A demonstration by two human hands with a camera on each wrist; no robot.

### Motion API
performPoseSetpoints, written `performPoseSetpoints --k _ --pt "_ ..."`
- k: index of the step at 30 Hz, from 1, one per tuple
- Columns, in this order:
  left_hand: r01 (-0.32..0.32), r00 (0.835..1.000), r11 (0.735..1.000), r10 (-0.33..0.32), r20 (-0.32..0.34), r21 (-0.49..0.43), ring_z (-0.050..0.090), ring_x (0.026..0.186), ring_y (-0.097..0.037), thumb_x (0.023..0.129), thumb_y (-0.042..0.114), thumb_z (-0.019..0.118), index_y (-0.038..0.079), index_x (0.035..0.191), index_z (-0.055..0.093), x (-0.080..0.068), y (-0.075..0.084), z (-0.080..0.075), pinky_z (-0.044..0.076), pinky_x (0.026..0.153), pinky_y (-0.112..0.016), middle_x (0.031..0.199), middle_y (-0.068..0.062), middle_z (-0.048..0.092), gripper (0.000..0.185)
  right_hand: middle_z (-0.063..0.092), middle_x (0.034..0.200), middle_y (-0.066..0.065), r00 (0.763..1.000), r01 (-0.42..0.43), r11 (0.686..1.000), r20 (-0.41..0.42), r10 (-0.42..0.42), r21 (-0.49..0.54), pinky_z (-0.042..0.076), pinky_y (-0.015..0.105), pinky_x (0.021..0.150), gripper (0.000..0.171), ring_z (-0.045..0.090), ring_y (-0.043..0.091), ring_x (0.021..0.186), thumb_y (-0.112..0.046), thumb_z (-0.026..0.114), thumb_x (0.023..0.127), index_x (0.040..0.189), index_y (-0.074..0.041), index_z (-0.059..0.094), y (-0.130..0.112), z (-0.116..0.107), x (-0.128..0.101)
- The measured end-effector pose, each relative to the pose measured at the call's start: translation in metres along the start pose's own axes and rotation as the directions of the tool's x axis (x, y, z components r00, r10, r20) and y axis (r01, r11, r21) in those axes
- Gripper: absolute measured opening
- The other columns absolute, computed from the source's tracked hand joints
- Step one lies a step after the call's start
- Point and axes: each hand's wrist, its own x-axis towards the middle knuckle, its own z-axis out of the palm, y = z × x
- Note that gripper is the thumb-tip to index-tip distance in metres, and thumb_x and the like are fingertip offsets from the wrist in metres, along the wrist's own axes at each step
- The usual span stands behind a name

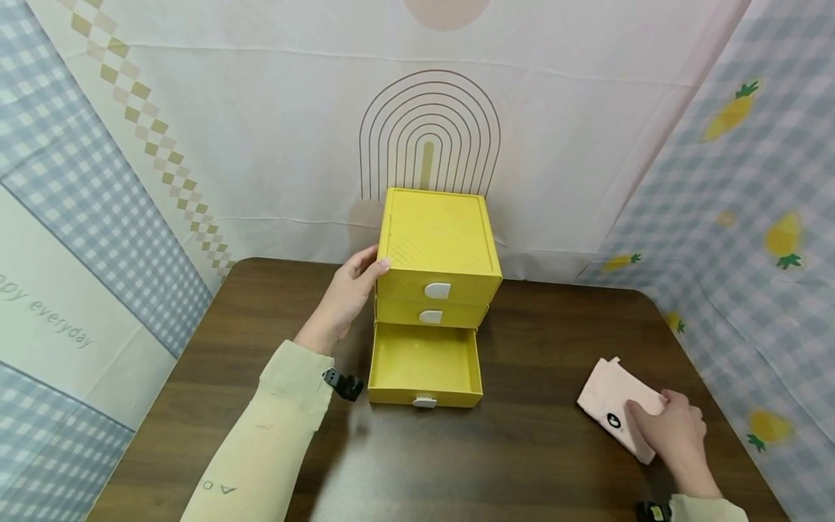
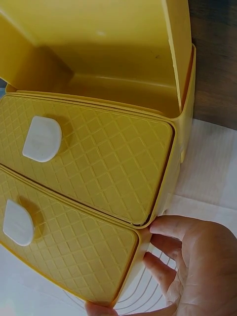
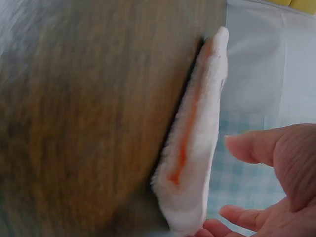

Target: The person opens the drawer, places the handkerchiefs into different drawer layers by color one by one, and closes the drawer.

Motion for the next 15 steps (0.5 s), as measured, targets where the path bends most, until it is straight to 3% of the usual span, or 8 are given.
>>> performPoseSetpoints --k 9,15 --pt "0.000 1.000 1.000 0.000 0.001 0.002 0.035 0.135 -0.013 0.087 0.058 0.063 0.023 0.148 0.039 0.0003 0.0001 0.0000 0.027 0.112 -0.037 0.148 0.004 0.039 0.074 0.008 0.129 0.053 0.992 -0.044 0.998 0.118 0.048 -0.033 0.018 0.069 0.096 0.112 0.005 0.067 0.121 -0.054 0.065 0.084 0.138 0.025 0.007 0.0065 -0.0001 0.0058" --pt "-0.004 1.000 1.000 0.004 -0.003 -0.002 0.035 0.135 -0.013 0.087 0.057 0.063 0.023 0.148 0.040 0.0005 -0.0007 0.0007 0.027 0.113 -0.038 0.148 0.004 0.040 0.074 0.003 0.131 0.054 0.982 -0.124 0.992 0.146 0.123 -0.005 0.024 0.071 0.096 0.127 0.006 0.068 0.121 -0.061 0.069 0.078 0.140 0.022 -0.005 0.0075 -0.0011 0.0063"
